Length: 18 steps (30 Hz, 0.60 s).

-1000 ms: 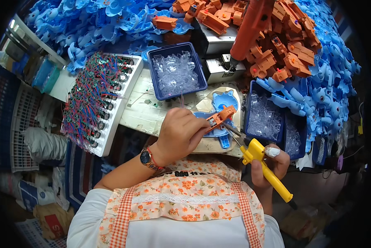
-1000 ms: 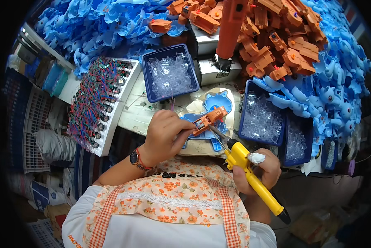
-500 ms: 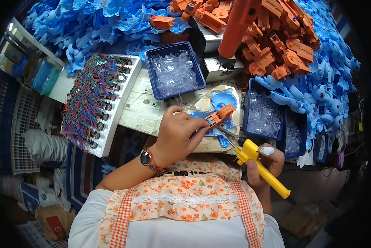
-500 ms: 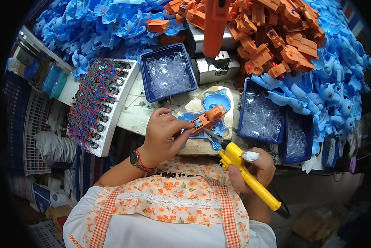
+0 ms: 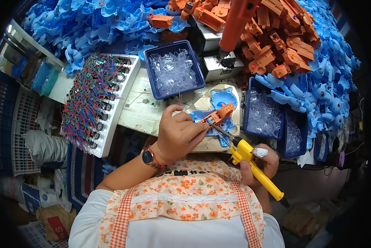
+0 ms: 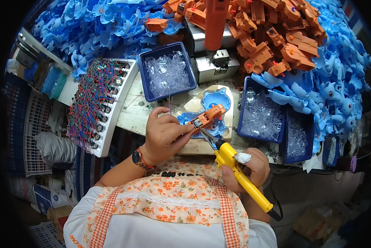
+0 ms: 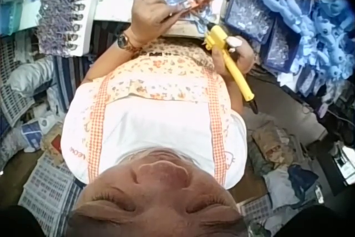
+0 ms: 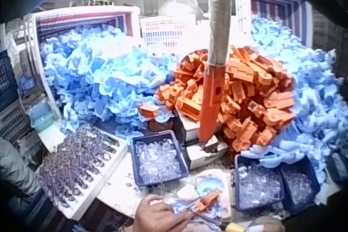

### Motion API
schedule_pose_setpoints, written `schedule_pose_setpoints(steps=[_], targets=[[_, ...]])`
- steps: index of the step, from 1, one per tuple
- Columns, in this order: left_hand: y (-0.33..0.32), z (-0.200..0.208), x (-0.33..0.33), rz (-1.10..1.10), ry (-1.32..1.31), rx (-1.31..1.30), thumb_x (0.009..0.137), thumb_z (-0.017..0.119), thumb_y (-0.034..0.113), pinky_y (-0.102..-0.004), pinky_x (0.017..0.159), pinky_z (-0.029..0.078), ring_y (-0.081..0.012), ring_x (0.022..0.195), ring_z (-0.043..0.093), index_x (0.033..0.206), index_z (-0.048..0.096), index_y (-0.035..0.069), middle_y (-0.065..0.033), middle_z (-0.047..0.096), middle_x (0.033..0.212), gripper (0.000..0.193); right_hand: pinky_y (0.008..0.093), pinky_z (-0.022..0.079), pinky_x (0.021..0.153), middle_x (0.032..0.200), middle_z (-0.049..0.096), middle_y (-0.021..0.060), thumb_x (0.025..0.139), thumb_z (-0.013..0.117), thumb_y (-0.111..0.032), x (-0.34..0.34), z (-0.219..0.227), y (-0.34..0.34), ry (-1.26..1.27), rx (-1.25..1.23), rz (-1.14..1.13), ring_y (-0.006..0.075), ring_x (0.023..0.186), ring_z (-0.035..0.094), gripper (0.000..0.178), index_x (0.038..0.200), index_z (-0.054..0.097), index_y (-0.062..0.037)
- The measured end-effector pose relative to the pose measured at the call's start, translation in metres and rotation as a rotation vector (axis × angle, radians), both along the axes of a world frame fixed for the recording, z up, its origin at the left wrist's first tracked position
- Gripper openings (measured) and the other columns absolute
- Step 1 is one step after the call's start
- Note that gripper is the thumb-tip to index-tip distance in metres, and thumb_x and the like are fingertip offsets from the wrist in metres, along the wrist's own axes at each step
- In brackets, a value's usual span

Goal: Assembling plastic toy pony components at a factory workbench using assembly tools.

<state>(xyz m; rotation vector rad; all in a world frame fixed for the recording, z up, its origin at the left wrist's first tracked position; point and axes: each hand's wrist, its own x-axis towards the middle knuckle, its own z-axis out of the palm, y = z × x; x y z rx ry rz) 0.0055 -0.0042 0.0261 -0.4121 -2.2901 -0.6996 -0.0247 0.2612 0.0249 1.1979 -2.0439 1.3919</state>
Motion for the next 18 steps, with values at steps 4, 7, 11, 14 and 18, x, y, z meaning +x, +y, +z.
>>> schedule_pose_setpoints(steps=[4,7,11,14,18], targets=[[0.0,0.0001,-0.001,-0.006,0.008,-0.013,0.069,0.082,0.008,-0.0425,0.082,0.046,-0.0144,0.064,0.059,0.086,0.073,0.013,0.0034,0.062,0.065,0.019,0.0285,0.046,0.073,0.104,0.055,0.0172,0.079,0.071,-0.01,-0.0016,-0.0004,-0.001,0.013,-0.002,0.017,0.0178,0.082,0.055,0.047,0.119,0.047,-0.0007],[-0.0001,-0.0018,-0.0015,-0.001,0.015,-0.015,0.069,0.082,0.008,-0.0423,0.082,0.046,-0.0144,0.064,0.059,0.086,0.073,0.014,0.0034,0.062,0.064,0.019,0.0286,0.046,0.072,0.104,0.055,0.0174,0.079,0.071,-0.01,-0.0016,0.0014,-0.0014,0.02,0.002,0.014,0.0178,0.082,0.054,0.048,0.119,0.047,-0.0005],[-0.0001,-0.0025,-0.0013,0.004,0.02,-0.029,0.07,0.082,0.009,-0.042,0.082,0.046,-0.0143,0.064,0.059,0.086,0.073,0.014,0.0034,0.062,0.064,0.019,0.0292,0.046,0.07,0.103,0.055,0.0173,0.079,0.071,-0.009,-0.0025,0.0006,-0.003,0.042,0.005,-0.001,0.0179,0.08,0.054,0.047,0.118,0.047,-0.0001],[-0.0001,-0.0031,-0.0015,0.005,0.016,-0.034,0.071,0.082,0.009,-0.0418,0.082,0.046,-0.0142,0.064,0.059,0.086,0.073,0.014,0.0035,0.062,0.064,0.019,0.0296,0.046,0.07,0.101,0.055,0.0168,0.079,0.071,-0.01,-0.0022,0.0011,-0.0035,0.038,0.012,-0.003,0.018,0.079,0.054,0.046,0.117,0.048,-0.0003],[0.0005,-0.0036,-0.0017,0.006,0.021,-0.036,0.072,0.081,0.009,-0.0415,0.082,0.046,-0.0141,0.064,0.059,0.086,0.073,0.015,0.004,0.061,0.063,0.018,0.0296,0.045,0.069,0.099,0.056,0.0166,0.078,0.071,-0.009,-0.0025,0.0029,-0.0056,0.029,-0.006,0.007,0.0185,0.077,0.054,0.045,0.116,0.048,-0.0001]])
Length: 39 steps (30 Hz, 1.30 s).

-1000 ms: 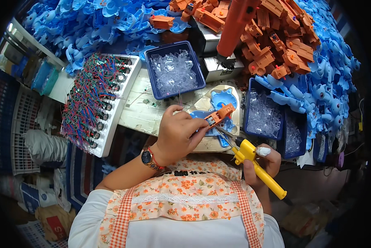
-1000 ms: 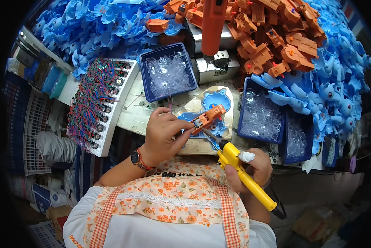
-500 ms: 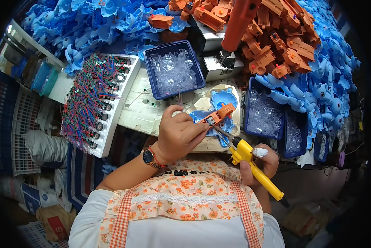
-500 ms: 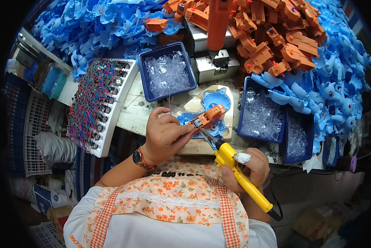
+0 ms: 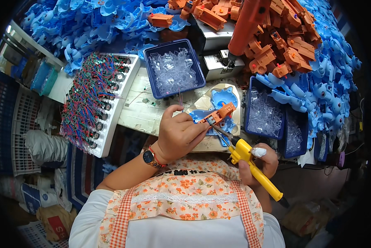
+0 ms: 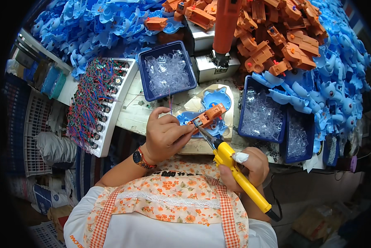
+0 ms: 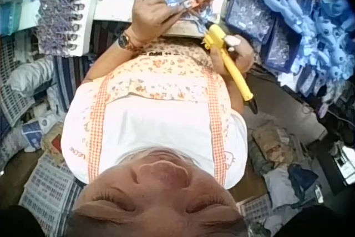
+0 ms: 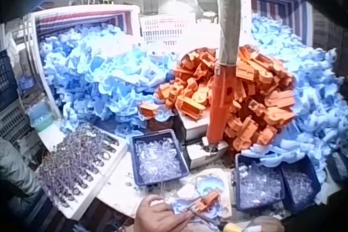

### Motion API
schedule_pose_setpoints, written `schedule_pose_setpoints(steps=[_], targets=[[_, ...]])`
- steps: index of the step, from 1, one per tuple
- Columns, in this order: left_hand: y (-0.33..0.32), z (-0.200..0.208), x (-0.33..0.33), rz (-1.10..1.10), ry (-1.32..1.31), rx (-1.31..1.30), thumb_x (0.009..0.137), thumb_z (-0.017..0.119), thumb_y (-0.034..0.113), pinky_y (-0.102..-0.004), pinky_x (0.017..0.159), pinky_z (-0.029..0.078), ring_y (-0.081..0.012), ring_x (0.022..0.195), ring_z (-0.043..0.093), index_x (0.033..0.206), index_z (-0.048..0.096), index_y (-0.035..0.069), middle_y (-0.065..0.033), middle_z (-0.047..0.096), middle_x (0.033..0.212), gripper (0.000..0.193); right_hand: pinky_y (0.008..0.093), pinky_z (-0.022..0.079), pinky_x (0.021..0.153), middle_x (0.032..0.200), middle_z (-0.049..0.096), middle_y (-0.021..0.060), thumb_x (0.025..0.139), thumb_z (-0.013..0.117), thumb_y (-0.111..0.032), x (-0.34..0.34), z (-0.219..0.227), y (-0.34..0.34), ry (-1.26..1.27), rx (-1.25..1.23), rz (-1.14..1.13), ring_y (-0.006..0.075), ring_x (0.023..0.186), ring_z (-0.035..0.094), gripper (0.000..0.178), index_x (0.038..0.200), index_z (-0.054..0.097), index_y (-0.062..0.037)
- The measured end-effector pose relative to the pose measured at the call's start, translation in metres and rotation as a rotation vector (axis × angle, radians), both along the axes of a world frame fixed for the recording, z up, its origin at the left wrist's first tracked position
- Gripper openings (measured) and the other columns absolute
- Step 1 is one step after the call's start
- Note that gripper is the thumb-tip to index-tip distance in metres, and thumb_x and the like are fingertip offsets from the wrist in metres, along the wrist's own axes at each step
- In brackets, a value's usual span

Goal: Assembling plastic toy pony components at a factory workbench using assembly tools.

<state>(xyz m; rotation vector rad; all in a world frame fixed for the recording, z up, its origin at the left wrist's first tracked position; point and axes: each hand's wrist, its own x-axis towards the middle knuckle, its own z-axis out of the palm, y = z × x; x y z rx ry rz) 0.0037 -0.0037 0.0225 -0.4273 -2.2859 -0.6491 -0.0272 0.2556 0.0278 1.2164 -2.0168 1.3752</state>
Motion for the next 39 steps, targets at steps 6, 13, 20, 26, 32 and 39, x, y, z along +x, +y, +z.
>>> schedule_pose_setpoints(steps=[6,13,20,26,32,39], targets=[[-0.001,0.001,0.001,0.001,-0.007,-0.024,0.072,0.081,0.01,-0.0416,0.082,0.046,-0.0141,0.063,0.06,0.086,0.072,0.015,0.0041,0.061,0.062,0.017,0.0334,0.046,0.061,0.086,0.059,0.0127,0.074,0.074,-0.012,-0.007,0.021,-0.006,0.161,0.121,0.045,0.0236,0.066,0.055,0.049,0.116,0.049,-0.0044],[0.0,0.001,0.001,-0.005,0.003,-0.02,0.073,0.081,0.01,-0.0414,0.082,0.047,-0.0141,0.063,0.059,0.087,0.073,0.014,0.0039,0.06,0.061,0.017,0.0354,0.047,0.062,0.087,0.059,0.0119,0.074,0.074,-0.015,-0.005,0.018,-0.004,0.18,0.084,-0.011,0.0237,0.066,0.056,0.045,0.112,0.051,-0.0043],[-0.001,0.002,0.001,-0.008,0.0,-0.022,0.073,0.08,0.009,-0.0409,0.082,0.047,-0.0147,0.063,0.059,0.087,0.073,0.013,0.0034,0.06,0.061,0.017,0.0337,0.048,0.068,0.094,0.057,0.0131,0.077,0.073,-0.017,-0.005,0.014,0.002,0.166,0.065,-0.055,0.0223,0.075,0.056,0.043,0.111,0.051,-0.0022],[0.0,0.004,0.002,-0.007,-0.017,-0.009,0.071,0.08,0.009,-0.0404,0.081,0.047,-0.016,0.064,0.06,0.089,0.072,0.012,0.0018,0.06,0.065,0.02,0.0333,0.046,0.06,0.085,0.059,0.0119,0.073,0.076,-0.015,-0.01,0.017,-0.001,0.199,0.042,-0.099,0.0229,0.065,0.056,0.046,0.11,0.051,-0.0032],[-0.006,0.013,0.01,-0.049,-0.062,0.005,0.071,0.079,0.013,-0.0445,0.087,0.046,-0.0255,0.095,0.061,0.097,0.07,0.015,-0.0066,0.063,0.104,0.027,0.0324,0.047,0.076,0.101,0.056,0.0158,0.079,0.07,-0.011,-0.008,0.014,0.014,0.142,0.064,-0.097,0.0215,0.084,0.055,0.045,0.116,0.048,-0.0019],[-0.012,0.014,0.012,-0.102,-0.038,-0.342,0.081,0.067,0.017,-0.0557,0.115,0.028,-0.0279,0.133,0.046,0.081,0.064,0.016,-0.0066,0.056,0.136,0.003,0.0344,0.049,0.06,0.083,0.06,0.0114,0.072,0.078,-0.015,-0.008,0.015,0.016,0.152,-0.026,-0.256,0.0246,0.065,0.057,0.045,0.109,0.053,-0.0051]])
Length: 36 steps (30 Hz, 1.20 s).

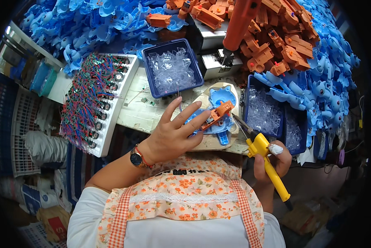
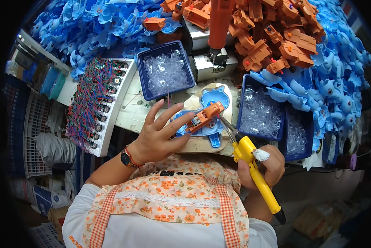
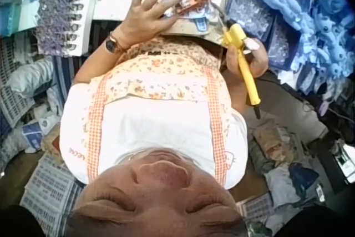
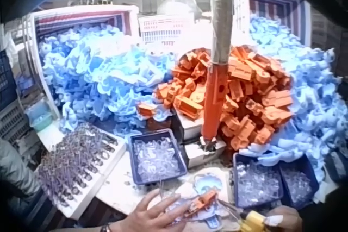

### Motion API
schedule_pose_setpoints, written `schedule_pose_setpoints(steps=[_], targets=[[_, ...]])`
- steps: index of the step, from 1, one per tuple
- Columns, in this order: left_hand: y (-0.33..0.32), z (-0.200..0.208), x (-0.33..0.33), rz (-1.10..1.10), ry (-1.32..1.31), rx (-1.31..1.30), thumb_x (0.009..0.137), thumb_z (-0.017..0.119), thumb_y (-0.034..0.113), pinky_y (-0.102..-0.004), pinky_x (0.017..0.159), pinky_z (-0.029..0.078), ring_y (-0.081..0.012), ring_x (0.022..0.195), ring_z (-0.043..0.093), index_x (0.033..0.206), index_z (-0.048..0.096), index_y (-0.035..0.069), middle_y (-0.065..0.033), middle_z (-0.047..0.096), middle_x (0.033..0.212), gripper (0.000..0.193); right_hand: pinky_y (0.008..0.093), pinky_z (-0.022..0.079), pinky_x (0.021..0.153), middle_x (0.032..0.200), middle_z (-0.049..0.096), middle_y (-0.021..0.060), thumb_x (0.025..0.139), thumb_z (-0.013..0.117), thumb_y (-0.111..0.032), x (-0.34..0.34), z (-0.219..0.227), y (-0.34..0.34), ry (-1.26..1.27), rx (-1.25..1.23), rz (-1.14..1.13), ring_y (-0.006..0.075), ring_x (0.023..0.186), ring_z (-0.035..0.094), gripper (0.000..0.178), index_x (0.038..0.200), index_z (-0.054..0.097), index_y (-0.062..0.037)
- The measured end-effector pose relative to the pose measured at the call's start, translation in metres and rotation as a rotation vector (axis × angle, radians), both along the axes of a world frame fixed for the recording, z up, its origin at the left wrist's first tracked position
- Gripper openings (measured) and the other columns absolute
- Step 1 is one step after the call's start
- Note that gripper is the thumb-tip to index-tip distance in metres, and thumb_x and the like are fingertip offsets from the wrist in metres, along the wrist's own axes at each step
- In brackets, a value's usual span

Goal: Assembling plastic toy pony components at a factory workbench using assembly tools.

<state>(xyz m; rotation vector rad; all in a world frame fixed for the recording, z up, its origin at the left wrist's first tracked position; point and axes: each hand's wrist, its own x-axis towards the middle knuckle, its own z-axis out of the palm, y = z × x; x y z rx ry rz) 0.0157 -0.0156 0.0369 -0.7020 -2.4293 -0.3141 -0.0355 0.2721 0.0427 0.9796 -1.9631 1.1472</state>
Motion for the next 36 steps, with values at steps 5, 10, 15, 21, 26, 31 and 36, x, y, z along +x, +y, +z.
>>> schedule_pose_setpoints(steps=[5,10,15,21,26,31,36], targets=[[-0.006,0.002,-0.001,-0.019,-0.055,-0.089,0.08,0.066,0.016,-0.0593,0.115,0.028,-0.0278,0.136,0.044,0.069,0.064,0.015,-0.0065,0.056,0.136,0.011,0.0333,0.049,0.061,0.084,0.06,0.0115,0.074,0.077,-0.015,0.001,-0.001,0.002,-0.002,0.006,-0.008,0.0242,0.067,0.057,0.043,0.109,0.053,-0.0046],[-0.003,0.01,0.001,0.014,-0.081,-0.221,0.08,0.068,0.018,-0.0614,0.115,0.026,-0.0271,0.137,0.043,0.067,0.061,0.015,-0.005,0.055,0.139,0.015,0.0331,0.049,0.063,0.087,0.06,0.0119,0.076,0.077,-0.016,0.002,-0.003,0.005,-0.023,-0.022,-0.031,0.0241,0.069,0.057,0.042,0.109,0.054,-0.004],[0.0,0.019,-0.002,-0.008,-0.099,-0.184,0.08,0.068,0.019,-0.0617,0.113,0.026,-0.0279,0.134,0.046,0.07,0.062,0.014,-0.0059,0.058,0.133,0.013,0.0335,0.049,0.064,0.089,0.06,0.0121,0.077,0.076,-0.017,0.0,-0.006,0.008,-0.022,-0.027,-0.04,0.0241,0.071,0.058,0.041,0.11,0.055,-0.0032],[0.023,0.025,-0.017,0.078,-0.141,0.076,0.076,0.074,0.017,-0.0589,0.107,0.033,-0.0293,0.118,0.057,0.077,0.064,0.012,-0.0086,0.062,0.123,0.011,0.0328,0.05,0.071,0.097,0.059,0.0137,0.079,0.076,-0.017,0.001,-0.013,0.014,-0.047,-0.089,-0.094,0.0231,0.08,0.059,0.043,0.112,0.052,-0.0024],[0.023,0.013,-0.036,0.049,-0.304,0.217,0.079,0.068,0.012,-0.0445,0.088,0.048,-0.0275,0.087,0.066,0.082,0.067,0.008,-0.0102,0.068,0.102,0.005,0.0328,0.05,0.075,0.1,0.058,0.0142,0.08,0.076,-0.017,0.0,-0.014,0.019,-0.064,-0.104,-0.1,0.0226,0.083,0.059,0.043,0.113,0.051,-0.0025],[-0.002,0.012,-0.05,-0.043,-0.629,0.584,0.071,0.082,0.016,-0.0369,0.072,0.054,-0.0305,0.086,0.069,0.086,0.071,0.005,-0.0152,0.069,0.104,0.021,0.0328,0.05,0.075,0.1,0.058,0.0138,0.08,0.076,-0.017,0.001,-0.015,0.02,-0.082,-0.111,-0.123,0.0223,0.083,0.058,0.044,0.113,0.051,-0.0023],[0.003,0.02,-0.039,0.002,-0.266,0.301,0.075,0.079,0.014,-0.0388,0.085,0.048,-0.0299,0.1,0.064,0.085,0.072,0.009,-0.011,0.068,0.095,0.014,0.0306,0.049,0.085,0.112,0.053,0.0148,0.085,0.068,-0.008,0.0,-0.012,0.026,-0.125,-0.006,-0.028,0.0187,0.097,0.056,0.04,0.118,0.046,-0.0023]])
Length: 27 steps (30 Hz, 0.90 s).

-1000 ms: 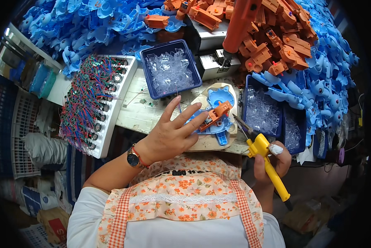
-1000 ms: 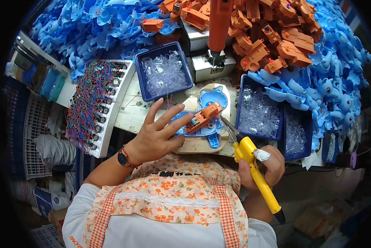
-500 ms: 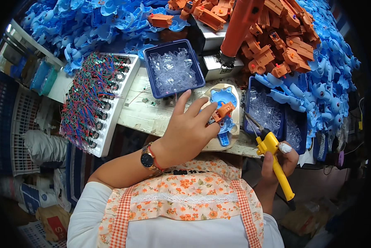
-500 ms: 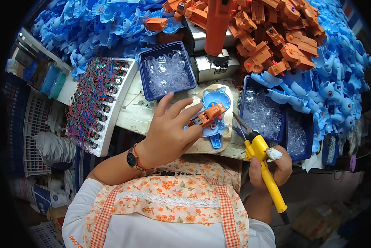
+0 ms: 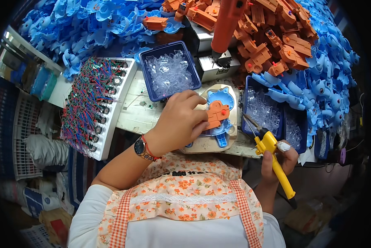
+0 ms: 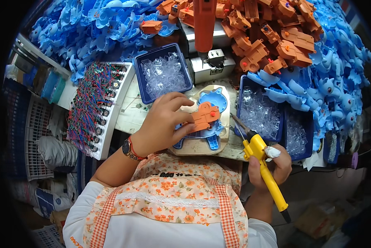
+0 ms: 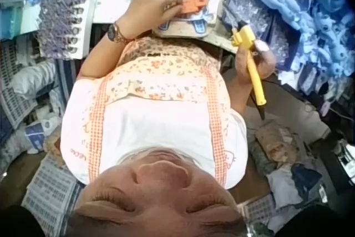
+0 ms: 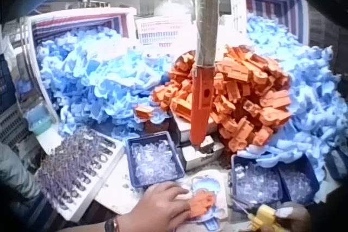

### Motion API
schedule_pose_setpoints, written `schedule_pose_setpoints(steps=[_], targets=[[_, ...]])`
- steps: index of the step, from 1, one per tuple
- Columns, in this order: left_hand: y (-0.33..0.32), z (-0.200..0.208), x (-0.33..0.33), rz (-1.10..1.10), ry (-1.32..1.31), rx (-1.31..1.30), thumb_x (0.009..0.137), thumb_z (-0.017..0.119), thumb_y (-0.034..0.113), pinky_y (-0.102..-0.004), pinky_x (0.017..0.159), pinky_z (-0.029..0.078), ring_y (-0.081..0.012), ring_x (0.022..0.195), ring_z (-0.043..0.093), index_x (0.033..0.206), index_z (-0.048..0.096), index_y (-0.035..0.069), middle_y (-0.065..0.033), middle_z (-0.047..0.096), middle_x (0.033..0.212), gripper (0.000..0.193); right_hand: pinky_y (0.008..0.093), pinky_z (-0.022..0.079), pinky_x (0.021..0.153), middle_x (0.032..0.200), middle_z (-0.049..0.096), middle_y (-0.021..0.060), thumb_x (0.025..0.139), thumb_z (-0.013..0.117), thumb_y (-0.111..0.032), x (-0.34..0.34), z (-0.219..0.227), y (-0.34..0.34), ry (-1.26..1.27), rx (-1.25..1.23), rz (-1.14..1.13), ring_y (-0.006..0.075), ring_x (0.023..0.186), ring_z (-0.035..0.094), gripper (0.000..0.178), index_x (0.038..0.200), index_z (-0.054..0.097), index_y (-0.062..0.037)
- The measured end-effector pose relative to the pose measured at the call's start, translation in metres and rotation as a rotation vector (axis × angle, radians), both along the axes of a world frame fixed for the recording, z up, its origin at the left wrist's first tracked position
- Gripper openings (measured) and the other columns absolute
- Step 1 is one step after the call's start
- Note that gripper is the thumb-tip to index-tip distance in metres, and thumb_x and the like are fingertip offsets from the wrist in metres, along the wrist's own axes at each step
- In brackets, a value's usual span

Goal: Assembling plastic toy pony components at a factory workbench using assembly tools.

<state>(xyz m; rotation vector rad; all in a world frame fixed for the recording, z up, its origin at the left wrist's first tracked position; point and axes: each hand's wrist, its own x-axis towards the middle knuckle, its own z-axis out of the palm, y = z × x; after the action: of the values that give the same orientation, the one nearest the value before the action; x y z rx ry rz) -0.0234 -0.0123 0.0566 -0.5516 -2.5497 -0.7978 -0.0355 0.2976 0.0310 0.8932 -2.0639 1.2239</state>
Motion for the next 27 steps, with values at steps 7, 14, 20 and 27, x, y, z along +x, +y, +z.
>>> schedule_pose_setpoints(steps=[7,14,20,27], targets=[[-0.002,-0.011,0.011,0.001,0.101,-0.018,0.075,0.077,0.012,-0.0422,0.087,0.045,-0.0256,0.093,0.059,0.087,0.07,0.011,-0.003,0.063,0.084,0.014,0.0308,0.049,0.075,0.103,0.057,0.013,0.081,0.074,-0.015,-0.002,-0.003,-0.005,0.017,-0.009,-0.006,0.0204,0.085,0.058,0.042,0.114,0.051,-0.0034],[0.0,-0.022,0.024,0.038,0.167,-0.157,0.073,0.076,0.012,-0.0505,0.097,0.042,-0.025,0.096,0.061,0.088,0.07,0.014,-0.0002,0.063,0.084,0.017,0.0337,0.051,0.068,0.094,0.061,0.0123,0.076,0.079,-0.02,0.005,-0.003,-0.009,0.017,-0.008,-0.07,0.0246,0.076,0.061,0.043,0.109,0.055,-0.0057],[0.002,-0.024,0.028,0.081,0.232,-0.097,0.072,0.077,0.014,-0.0539,0.103,0.038,-0.0245,0.105,0.062,0.087,0.07,0.015,0.0016,0.067,0.093,0.016,0.0291,0.048,0.083,0.11,0.056,0.0146,0.083,0.072,-0.011,0.012,-0.006,-0.004,-0.017,0.059,0.043,0.0167,0.092,0.056,0.042,0.117,0.048,-0.0017],[-0.001,-0.034,0.033,0.033,0.304,-0.113,0.073,0.078,0.015,-0.0556,0.11,0.031,-0.0234,0.104,0.065,0.086,0.07,0.016,0.0038,0.071,0.096,0.015,0.0339,0.049,0.065,0.084,0.061,0.012,0.073,0.078,-0.02,0.02,-0.013,-0.011,-0.035,-0.037,-0.003,0.0237,0.069,0.058,0.042,0.106,0.055,-0.0065]])
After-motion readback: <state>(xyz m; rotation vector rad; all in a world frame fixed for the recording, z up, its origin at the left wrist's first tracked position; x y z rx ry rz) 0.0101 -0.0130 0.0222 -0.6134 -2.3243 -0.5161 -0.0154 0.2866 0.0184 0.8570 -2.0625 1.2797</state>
